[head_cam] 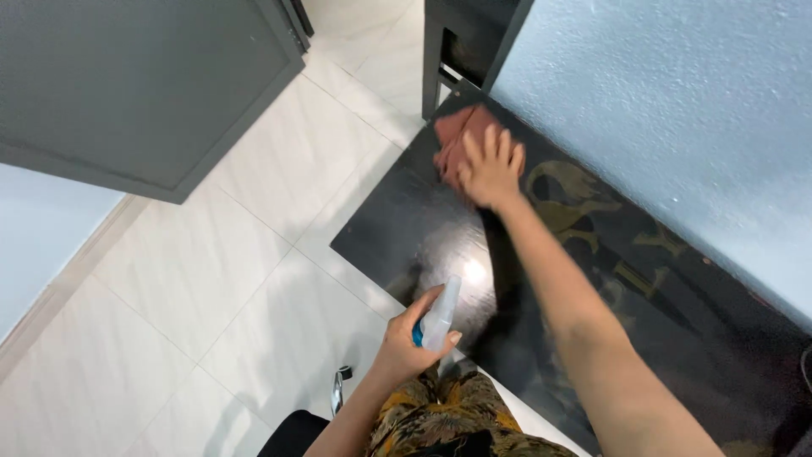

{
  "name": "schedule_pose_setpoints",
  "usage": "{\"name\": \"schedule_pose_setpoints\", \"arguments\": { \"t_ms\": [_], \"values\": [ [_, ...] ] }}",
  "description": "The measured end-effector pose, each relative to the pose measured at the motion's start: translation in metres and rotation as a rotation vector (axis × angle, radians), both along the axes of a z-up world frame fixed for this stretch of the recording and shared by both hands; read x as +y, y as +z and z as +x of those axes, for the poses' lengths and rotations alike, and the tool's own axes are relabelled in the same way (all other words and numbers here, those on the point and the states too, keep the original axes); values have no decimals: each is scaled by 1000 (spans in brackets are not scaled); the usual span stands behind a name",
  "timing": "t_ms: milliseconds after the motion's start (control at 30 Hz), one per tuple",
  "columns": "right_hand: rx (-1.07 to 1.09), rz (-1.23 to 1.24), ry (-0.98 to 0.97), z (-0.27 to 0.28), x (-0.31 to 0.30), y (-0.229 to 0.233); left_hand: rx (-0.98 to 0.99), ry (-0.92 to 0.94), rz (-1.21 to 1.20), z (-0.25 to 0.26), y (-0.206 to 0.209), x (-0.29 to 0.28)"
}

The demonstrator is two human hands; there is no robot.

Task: Cleaning a black desk surface using a spray cleaner and a microfiber cloth.

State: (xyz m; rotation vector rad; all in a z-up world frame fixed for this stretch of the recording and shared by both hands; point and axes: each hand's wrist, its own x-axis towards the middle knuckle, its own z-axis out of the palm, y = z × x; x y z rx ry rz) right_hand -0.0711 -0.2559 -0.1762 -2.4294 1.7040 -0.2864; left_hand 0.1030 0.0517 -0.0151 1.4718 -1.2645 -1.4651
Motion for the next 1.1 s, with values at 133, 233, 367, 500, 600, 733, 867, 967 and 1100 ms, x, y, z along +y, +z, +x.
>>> {"name": "schedule_pose_setpoints", "arguments": {
  "t_ms": [133,233,367,500,600,733,867,967,1100],
  "values": [
    [-29,113,-108,34,-46,-1,-14,34,-99,10,-2,-1],
    [-39,13,-137,58,26,-8,-36,50,142,16,5,1],
    [0,-129,162,65,121,-2,30,62,-15,23,-11,0],
    [-20,-120,283,49,95,-12,27,71,158,37,-22,0],
    [-58,-158,68,57,3,-10,-42,88,67,46,-22,5],
    [-135,13,-75,90,-34,-7,-108,98,51,51,-21,26],
    [-133,-105,-160,111,22,-9,-122,163,77,53,-22,42],
    [-138,-132,-132,100,81,3,-84,132,123,35,-16,50],
    [-210,-59,-112,60,130,10,-163,53,181,-1,-10,52]
  ]
}}
